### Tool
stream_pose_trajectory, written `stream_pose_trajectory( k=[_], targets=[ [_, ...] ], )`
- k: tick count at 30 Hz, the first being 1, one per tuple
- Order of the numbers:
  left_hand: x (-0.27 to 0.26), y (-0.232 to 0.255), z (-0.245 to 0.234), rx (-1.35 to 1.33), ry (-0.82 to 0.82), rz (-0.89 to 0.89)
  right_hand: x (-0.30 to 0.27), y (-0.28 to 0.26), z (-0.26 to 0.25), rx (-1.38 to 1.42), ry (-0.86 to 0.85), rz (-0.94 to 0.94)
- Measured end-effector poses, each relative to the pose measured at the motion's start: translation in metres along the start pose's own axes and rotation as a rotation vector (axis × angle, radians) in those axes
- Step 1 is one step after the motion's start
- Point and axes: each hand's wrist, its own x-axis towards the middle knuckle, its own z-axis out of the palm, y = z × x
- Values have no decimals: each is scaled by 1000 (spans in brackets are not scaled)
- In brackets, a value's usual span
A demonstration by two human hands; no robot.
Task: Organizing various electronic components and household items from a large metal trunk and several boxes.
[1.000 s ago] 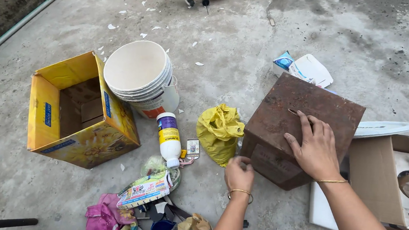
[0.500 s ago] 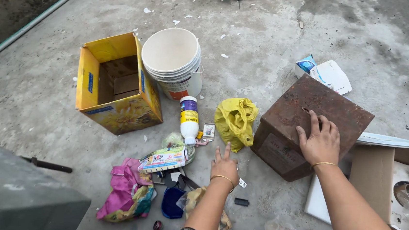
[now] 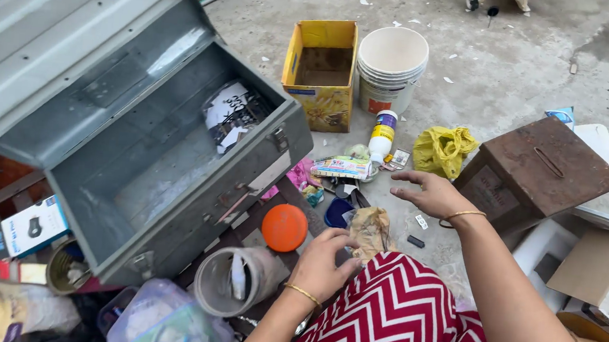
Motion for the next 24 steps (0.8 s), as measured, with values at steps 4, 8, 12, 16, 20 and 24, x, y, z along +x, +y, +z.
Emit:
stream_pose_trajectory(
  k=[4, 8, 12, 16, 20, 24],
  targets=[
    [-96, -24, -59, -76, 202, -32, -49, -66, 30, 246, -8, -116],
    [-175, -42, -112, -169, 459, -116, -60, -111, 86, 386, -84, -275],
    [-234, -87, -149, -373, 700, -311, -99, -181, 136, 378, -189, -261],
    [-288, -134, -173, -104, 956, -439, -125, -232, 186, 174, -226, -330],
    [-299, -134, -157, 212, 890, -490, -117, -232, 225, -283, 29, -539],
    [-272, -94, -147, 352, 572, -135, -124, -248, 226, -332, 120, -333]
  ],
)
